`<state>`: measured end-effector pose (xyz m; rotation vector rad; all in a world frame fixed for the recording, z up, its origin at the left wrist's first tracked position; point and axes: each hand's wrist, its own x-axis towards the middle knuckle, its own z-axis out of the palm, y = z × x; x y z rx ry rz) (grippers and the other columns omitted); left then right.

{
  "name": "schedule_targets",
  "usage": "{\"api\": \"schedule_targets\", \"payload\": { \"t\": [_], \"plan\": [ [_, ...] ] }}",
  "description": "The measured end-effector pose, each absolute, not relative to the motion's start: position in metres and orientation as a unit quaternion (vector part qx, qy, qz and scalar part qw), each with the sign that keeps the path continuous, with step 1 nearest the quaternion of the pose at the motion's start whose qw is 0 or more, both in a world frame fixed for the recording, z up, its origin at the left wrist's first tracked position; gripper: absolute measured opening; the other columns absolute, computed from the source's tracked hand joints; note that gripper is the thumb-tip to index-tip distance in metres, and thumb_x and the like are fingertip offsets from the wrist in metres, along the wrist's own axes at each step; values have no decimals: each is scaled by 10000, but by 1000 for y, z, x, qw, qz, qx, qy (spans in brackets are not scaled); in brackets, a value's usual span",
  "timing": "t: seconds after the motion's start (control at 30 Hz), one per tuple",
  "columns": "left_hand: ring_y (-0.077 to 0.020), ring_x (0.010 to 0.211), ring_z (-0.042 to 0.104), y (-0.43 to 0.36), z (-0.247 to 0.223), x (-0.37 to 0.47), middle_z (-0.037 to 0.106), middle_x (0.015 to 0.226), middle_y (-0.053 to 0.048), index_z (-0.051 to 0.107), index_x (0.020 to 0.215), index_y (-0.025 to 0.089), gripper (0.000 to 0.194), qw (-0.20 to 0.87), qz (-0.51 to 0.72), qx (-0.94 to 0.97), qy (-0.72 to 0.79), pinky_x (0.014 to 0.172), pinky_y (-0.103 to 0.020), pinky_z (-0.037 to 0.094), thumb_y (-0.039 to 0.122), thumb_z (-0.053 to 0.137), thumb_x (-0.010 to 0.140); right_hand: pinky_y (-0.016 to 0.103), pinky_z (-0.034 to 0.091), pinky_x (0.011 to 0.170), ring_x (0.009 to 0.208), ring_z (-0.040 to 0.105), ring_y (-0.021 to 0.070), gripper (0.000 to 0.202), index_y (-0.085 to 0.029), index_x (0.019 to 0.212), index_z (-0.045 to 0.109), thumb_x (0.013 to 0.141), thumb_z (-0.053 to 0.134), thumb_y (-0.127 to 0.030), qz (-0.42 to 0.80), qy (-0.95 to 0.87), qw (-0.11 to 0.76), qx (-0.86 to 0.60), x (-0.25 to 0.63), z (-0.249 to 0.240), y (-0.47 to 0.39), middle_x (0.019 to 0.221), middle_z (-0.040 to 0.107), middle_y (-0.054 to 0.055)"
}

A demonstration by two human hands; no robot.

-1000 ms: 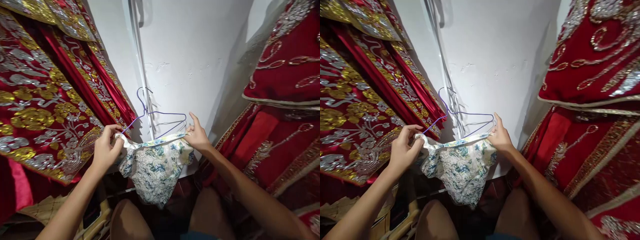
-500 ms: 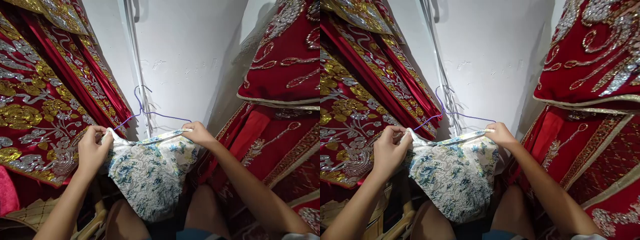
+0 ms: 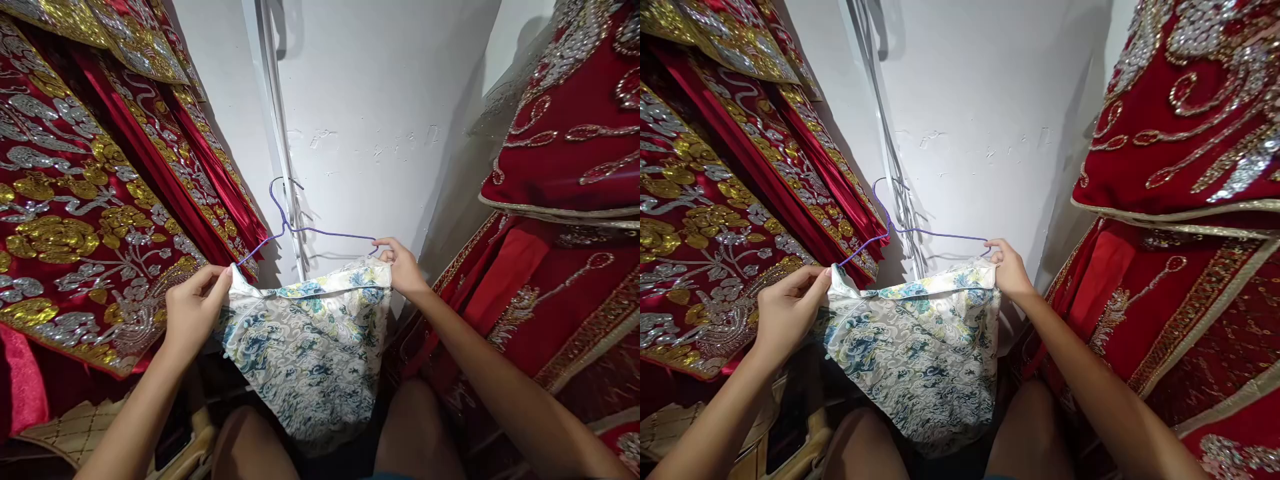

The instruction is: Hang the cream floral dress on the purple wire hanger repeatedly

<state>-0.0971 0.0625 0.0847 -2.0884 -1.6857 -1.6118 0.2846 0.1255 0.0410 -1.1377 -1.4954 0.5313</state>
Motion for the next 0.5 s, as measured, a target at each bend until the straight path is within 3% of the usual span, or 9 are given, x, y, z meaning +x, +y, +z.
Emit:
{"api": "schedule_targets", "payload": {
  "t": [0.1, 0.27, 0.4, 0.43, 0.5],
  "plan": [
    [-122, 600, 497, 62, 87, -100, 619, 674, 25, 706, 817, 200, 318, 16, -509, -667, -544, 574, -241, 378, 487, 603, 905, 258, 356, 559, 530, 434, 125, 628, -146, 1276, 594, 666, 706, -252, 225, -616, 584, -477, 282, 48, 120, 570, 481, -94],
    [-126, 607, 505, 66, 89, -104, 623, 679, 23, 719, 815, 197, 335, -1, -510, -666, -544, 575, -240, 382, 504, 613, 897, 279, 368, 557, 539, 462, 145, 301, -143, 915, 738, 670, 704, -314, 236, -649, 541, -479, 280, 60, 117, 512, 469, -55],
    [-123, 606, 502, 67, 88, -103, 617, 672, 25, 722, 810, 195, 331, -4, -507, -672, -540, 571, -236, 380, 497, 615, 896, 254, 334, 509, 487, 418, 121, 507, -146, 1143, 683, 654, 710, -279, 226, -612, 568, -502, 279, 61, 119, 508, 501, -77],
    [-123, 607, 502, 67, 88, -103, 617, 671, 25, 720, 806, 194, 332, -5, -506, -673, -539, 575, -236, 382, 495, 612, 899, 255, 351, 514, 497, 441, 124, 462, -146, 1080, 702, 641, 723, -287, 253, -617, 560, -491, 279, 61, 119, 521, 529, -63],
    [-128, 620, 513, 67, 88, -103, 633, 690, 20, 718, 811, 193, 334, -12, -507, -671, -541, 585, -237, 391, 495, 608, 900, 266, 384, 527, 524, 485, 135, 239, -154, 779, 710, 619, 748, -328, 308, -640, 532, -461, 279, 60, 119, 536, 557, -27]
  ]
}}
